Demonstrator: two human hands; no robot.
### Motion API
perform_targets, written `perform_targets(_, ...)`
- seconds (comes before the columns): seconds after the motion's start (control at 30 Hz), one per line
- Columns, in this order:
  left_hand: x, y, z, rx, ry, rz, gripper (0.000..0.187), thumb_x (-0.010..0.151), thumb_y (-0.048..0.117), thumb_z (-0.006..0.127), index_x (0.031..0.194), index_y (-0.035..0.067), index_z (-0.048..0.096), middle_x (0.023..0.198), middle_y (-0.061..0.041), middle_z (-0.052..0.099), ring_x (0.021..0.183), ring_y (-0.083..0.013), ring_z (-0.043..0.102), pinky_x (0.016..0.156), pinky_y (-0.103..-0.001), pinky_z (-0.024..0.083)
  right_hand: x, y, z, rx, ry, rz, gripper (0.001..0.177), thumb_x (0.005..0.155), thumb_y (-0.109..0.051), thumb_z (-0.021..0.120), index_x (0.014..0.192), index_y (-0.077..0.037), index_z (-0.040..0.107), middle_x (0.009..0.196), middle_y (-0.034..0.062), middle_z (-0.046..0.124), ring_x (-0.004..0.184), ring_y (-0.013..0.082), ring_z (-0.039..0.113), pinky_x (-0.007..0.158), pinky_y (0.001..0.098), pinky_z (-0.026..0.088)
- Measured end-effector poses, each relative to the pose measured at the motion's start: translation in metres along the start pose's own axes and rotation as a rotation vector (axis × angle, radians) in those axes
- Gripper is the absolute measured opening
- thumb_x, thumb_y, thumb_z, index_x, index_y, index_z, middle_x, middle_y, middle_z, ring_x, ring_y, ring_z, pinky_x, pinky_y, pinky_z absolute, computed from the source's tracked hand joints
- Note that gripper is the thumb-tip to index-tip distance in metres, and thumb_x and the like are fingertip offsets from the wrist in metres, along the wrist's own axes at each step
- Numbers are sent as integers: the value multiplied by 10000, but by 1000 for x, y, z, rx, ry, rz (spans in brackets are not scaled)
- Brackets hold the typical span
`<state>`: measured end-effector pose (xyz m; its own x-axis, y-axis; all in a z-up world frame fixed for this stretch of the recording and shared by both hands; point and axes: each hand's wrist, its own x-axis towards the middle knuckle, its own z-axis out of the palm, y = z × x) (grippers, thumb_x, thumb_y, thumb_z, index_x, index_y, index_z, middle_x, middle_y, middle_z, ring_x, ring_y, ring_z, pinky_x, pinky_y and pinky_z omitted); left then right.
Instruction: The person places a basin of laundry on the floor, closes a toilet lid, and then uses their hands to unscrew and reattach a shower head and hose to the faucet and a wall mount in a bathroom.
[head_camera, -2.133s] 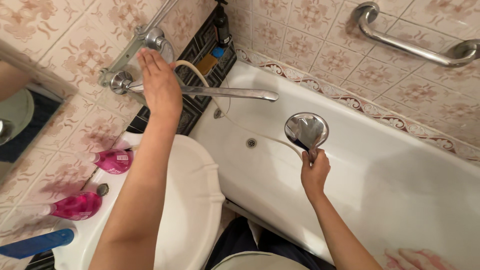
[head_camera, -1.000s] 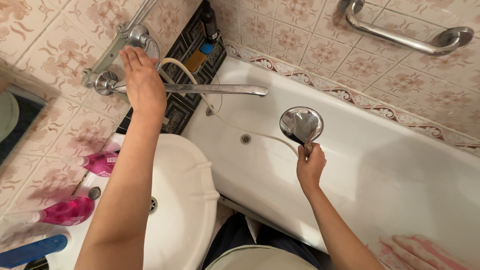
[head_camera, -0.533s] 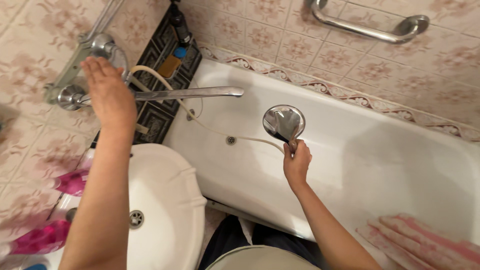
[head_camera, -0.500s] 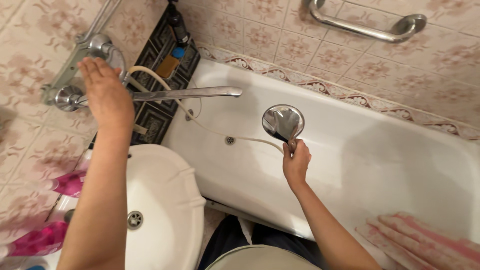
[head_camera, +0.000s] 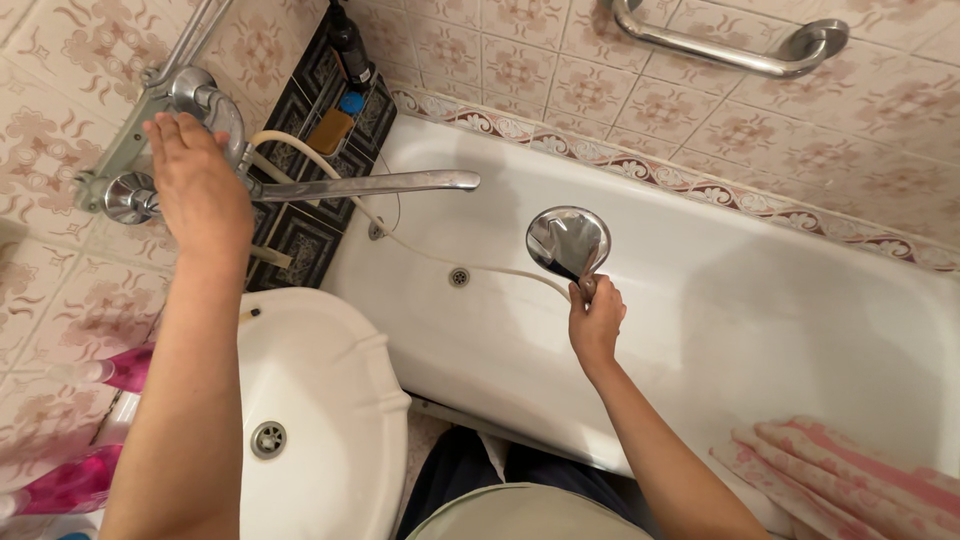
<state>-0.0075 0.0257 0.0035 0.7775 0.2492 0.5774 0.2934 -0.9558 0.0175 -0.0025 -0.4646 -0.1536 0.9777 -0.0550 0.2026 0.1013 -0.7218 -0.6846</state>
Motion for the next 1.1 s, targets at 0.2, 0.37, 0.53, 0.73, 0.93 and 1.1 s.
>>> perform_targets(0.2,2,-1,-4,-66,38,-14,256,1110,2,567,1282,-188,558,1402,-415,560,1357,-550,506,1138,-520,428,-1,-1,3,24,2,-2,216,950,-168,729,979,-52,549,871,87,621,843,284,568,817,442,392)
perform_targets(0.37,8,-7,-4,-52,26,-4,185,1086,-14,576,1201,-159,588,1356,-392,593,1333,-544,535,1150,-527,434,-2,5,8,18,5,-35,218,957,-160,727,978,-56,536,865,71,624,847,273,573,830,444,384)
perform_targets(0.53,12,-6,-10,-110,18,-39,180,1089,18,604,1163,-145,601,1349,-399,594,1295,-564,533,1103,-541,433,-3,11,12,21,11,-60,210,949,-151,728,1007,-59,548,872,78,614,858,276,572,853,444,379)
perform_targets(0.73,13,-4,-11,-118,17,-30,194,1114,27,598,1202,-146,583,1361,-390,595,1319,-537,548,1188,-531,415,-5,15,12,17,-19,-43,214,946,-156,727,999,-50,548,871,87,619,857,290,567,837,457,383)
perform_targets(0.93,8,28,-40,-194,234,-10,505,1021,146,675,1329,-225,525,1291,-444,549,1183,-581,517,1043,-549,404,-8,20,13,-6,0,-51,229,961,-178,726,1045,-39,565,903,111,638,883,306,580,859,471,398)
perform_targets(1.1,-68,54,10,-566,397,-573,218,1136,185,599,1129,-31,626,1023,-166,680,912,-281,645,865,-378,530,-8,23,11,64,-3,-31,235,962,-176,732,1038,-29,565,887,122,639,842,298,596,798,460,446)
